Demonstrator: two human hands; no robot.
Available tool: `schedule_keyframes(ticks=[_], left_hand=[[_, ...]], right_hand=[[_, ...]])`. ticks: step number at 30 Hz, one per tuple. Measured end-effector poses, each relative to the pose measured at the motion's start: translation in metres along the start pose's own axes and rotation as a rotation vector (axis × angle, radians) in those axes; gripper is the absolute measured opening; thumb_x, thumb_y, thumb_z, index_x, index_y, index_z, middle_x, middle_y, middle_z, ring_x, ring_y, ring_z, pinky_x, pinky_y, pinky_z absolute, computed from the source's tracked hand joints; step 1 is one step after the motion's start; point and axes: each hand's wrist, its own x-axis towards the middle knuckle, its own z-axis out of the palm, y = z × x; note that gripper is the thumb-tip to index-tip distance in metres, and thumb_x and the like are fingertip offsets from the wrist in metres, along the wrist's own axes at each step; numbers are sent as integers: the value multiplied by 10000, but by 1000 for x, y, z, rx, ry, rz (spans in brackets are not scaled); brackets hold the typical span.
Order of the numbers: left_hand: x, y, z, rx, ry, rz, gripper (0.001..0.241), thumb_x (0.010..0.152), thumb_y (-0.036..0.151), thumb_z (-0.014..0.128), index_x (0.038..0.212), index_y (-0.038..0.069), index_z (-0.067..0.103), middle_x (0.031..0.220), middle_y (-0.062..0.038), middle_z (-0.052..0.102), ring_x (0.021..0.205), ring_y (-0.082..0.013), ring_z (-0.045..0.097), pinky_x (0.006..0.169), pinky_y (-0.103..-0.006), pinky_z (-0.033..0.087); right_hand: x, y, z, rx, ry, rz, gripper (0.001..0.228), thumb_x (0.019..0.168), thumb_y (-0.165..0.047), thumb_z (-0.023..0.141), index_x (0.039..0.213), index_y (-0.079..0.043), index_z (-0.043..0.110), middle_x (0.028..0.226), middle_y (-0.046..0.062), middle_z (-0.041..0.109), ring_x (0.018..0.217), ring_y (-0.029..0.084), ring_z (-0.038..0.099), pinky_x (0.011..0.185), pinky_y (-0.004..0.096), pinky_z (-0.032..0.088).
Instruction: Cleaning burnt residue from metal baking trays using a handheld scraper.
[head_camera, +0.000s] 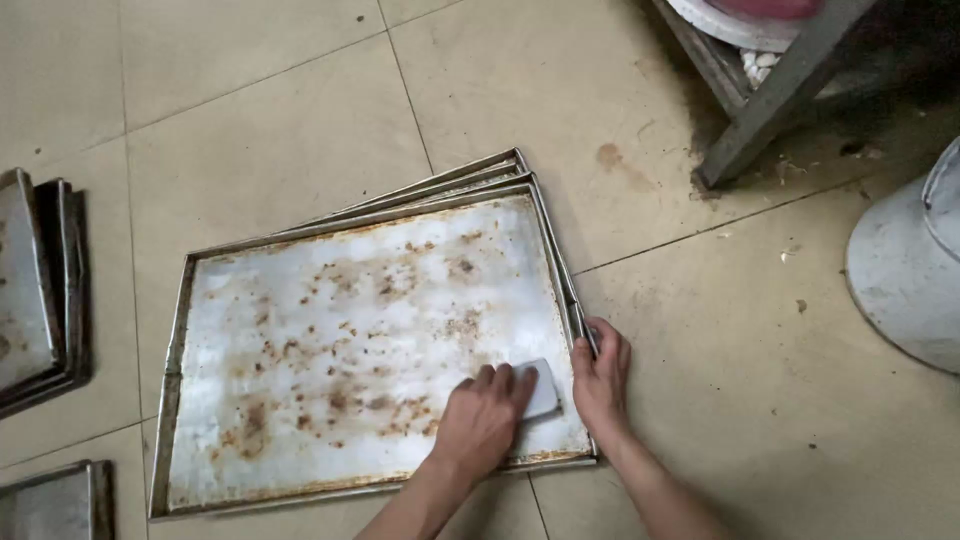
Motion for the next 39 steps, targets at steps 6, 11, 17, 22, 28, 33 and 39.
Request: schedule_keyframes(ticks=[6,11,17,22,28,33,39], left_hand=[[-58,-68,-9,-265,44,-61,411,831,127,666,1242,148,670,991,-104,734,892,-295,711,745,-431,583],[-114,-159,5,-506,99,-849,695,758,244,783,1364,61,496,921,-213,749,822,-366,738,736,-474,594],[-47,-23,19,-771,92,-1004,757,885,134,603,1541,-23,258,977,-194,694,795,-332,746,679,-427,655],[9,71,19,-786,169,-830,660,878,126,596,1453,-45,322,873,-245,718,772,-399,721,696,-504,582],[33,94,15,-891,172,-853,484,862,89,589,1313,6,432,867,-264,720,815,-445,708,739,-539,546],[30,70,51,-1121,296,-776,451,843,51,619,1282,38,512,1006,-214,744,906,-352,746,795,-439,587],[27,47,26,-1636,152,-816,522,844,-1,637,1346,65,510,1132,-152,734,954,-256,738,826,-376,623]], right_hand=[[-10,9,-22,-77,35,-156,237,991,-296,614,1083,-95,700,1197,156,598,1165,341,538,1010,414,451],[-9,-43,-67,-349,-388,217,313,981,-399,632,1054,-110,725,864,102,714,801,262,668,773,369,534],[1,2,-60,-66,-559,306,309,985,-364,609,1024,-75,713,754,11,664,704,99,534,664,296,477],[2,23,-54,103,-620,291,305,1031,-319,586,969,-33,670,781,-28,578,765,77,479,692,287,460],[1,18,-55,120,-598,292,252,1027,-286,544,1012,-63,661,823,-35,613,801,70,517,736,272,481],[5,13,-54,32,-614,309,274,1050,-309,538,1025,-65,661,818,15,603,788,108,514,736,298,480],[10,-10,-74,196,-682,298,290,1047,-308,517,999,-68,672,851,-22,654,825,84,549,774,281,491]])
